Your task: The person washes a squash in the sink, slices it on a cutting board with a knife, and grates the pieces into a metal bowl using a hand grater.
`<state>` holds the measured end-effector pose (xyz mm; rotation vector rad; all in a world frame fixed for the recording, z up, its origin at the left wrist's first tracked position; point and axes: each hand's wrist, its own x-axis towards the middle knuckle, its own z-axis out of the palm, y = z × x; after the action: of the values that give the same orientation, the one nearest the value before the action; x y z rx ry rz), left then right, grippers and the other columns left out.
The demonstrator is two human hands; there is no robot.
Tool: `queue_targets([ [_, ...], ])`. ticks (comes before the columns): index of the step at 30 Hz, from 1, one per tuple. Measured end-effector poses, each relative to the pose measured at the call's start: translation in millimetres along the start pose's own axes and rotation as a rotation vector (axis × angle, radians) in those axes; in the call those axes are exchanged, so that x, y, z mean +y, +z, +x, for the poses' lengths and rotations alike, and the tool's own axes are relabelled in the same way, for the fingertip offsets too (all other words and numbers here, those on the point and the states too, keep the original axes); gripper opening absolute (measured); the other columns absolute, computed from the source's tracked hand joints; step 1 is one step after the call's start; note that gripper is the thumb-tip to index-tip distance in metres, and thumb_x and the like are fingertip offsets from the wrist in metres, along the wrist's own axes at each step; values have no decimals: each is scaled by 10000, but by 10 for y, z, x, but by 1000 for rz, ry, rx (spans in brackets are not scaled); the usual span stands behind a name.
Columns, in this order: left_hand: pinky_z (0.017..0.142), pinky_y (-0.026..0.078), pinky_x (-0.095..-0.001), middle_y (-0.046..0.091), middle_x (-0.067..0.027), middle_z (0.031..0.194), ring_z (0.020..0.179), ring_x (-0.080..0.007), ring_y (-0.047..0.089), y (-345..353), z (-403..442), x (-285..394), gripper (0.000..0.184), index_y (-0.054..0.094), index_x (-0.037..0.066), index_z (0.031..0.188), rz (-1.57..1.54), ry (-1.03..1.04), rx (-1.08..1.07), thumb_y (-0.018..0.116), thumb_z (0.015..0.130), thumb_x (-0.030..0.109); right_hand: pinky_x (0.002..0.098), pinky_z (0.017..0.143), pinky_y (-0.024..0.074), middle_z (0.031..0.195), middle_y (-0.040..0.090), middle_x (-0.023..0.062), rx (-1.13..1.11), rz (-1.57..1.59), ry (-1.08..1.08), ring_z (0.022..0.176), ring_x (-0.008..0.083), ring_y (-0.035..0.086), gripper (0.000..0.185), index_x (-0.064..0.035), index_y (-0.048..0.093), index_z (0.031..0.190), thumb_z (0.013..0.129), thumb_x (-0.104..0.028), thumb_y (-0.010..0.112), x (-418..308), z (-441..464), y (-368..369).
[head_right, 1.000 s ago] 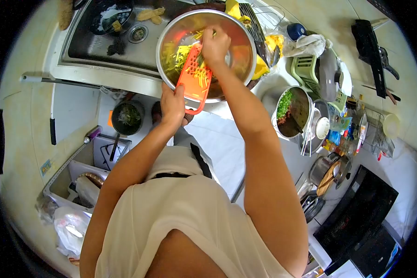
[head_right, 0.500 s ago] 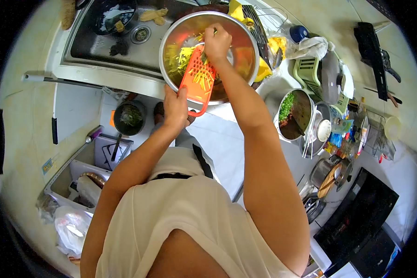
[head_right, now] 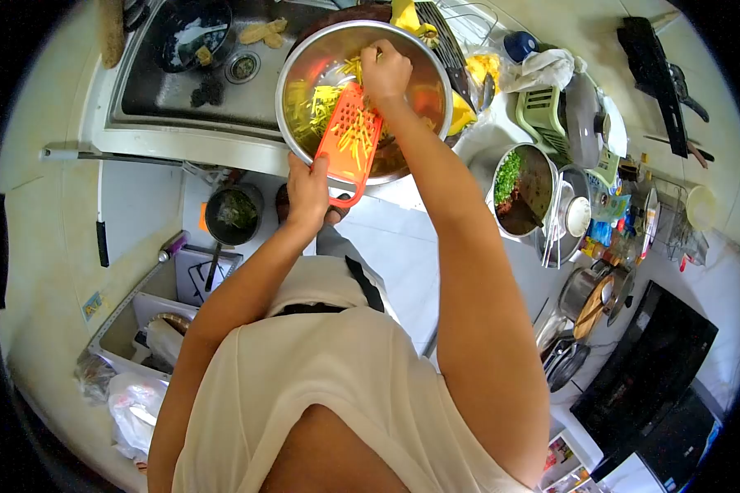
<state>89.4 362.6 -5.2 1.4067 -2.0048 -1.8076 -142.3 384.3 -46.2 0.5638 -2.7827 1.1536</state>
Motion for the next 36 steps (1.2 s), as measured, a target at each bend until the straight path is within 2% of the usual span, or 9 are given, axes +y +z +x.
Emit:
queue_targets([
  [3,770,478,-481,626,-274,948,850,-412,626,-18,103,-201,573,375,-72,1259,-70,-51,-68,582,895,318,504,698,495,728,654,237,120,-26,50,731,442,635,352,-66,688,857,814,-403,592,87,173,12],
  [5,559,395,-333,552,-126,854,703,-197,515,-259,-82,166,513,393,-21,1263,-239,-196,-81,607,898,271,496,695,493,728,646,247,181,165,191,731,444,631,375,-53,680,821,813,-422,613,154,248,-80],
  [7,408,282,-217,468,-15,732,571,-62,422,-454,-177,323,555,364,22,1306,-390,-244,-89,649,892,260,403,681,497,774,655,183,167,423,291,723,307,632,419,-25,600,886,801,-424,695,154,205,-335],
  [9,412,333,-237,516,-16,744,576,-70,449,-642,-187,474,364,463,27,1207,-456,-191,-116,573,935,242,327,596,510,730,637,96,193,669,347,619,152,609,406,-21,525,958,824,-348,725,206,114,-508],
  [13,418,310,-230,452,15,645,483,-65,356,-858,205,719,139,529,38,937,-702,-194,-333,516,960,175,344,862,443,1124,527,176,-72,573,422,1011,232,518,681,-13,444,1146,731,-417,803,182,-268,-806],
  [18,424,312,-222,428,22,590,441,-66,321,-854,149,1247,164,521,68,858,-709,-93,-355,497,981,174,407,997,454,1357,435,253,-336,305,181,1199,391,507,729,-106,384,1411,754,-58,695,142,-701,-918],
  [26,647,477,-254,648,-72,869,722,-113,595,-538,506,731,272,605,-1,1143,-19,262,-163,577,933,170,448,809,508,1062,629,231,-411,-91,-95,970,378,622,442,-55,542,1178,764,-100,686,86,-851,-1187],
  [31,821,473,-278,658,-106,1002,911,-151,607,-535,401,826,289,598,-17,1162,-64,466,-152,571,934,159,441,793,506,1002,644,235,-180,38,19,937,380,632,437,-28,547,1135,765,-174,728,-309,-1002,-1438],
  [36,834,470,-283,647,-112,1045,957,-163,603,-542,279,895,276,588,-18,1160,-159,435,-178,572,933,138,455,775,509,941,654,230,-344,92,76,880,382,646,420,-13,547,1083,773,-228,734,-272,-1197,-879],
])
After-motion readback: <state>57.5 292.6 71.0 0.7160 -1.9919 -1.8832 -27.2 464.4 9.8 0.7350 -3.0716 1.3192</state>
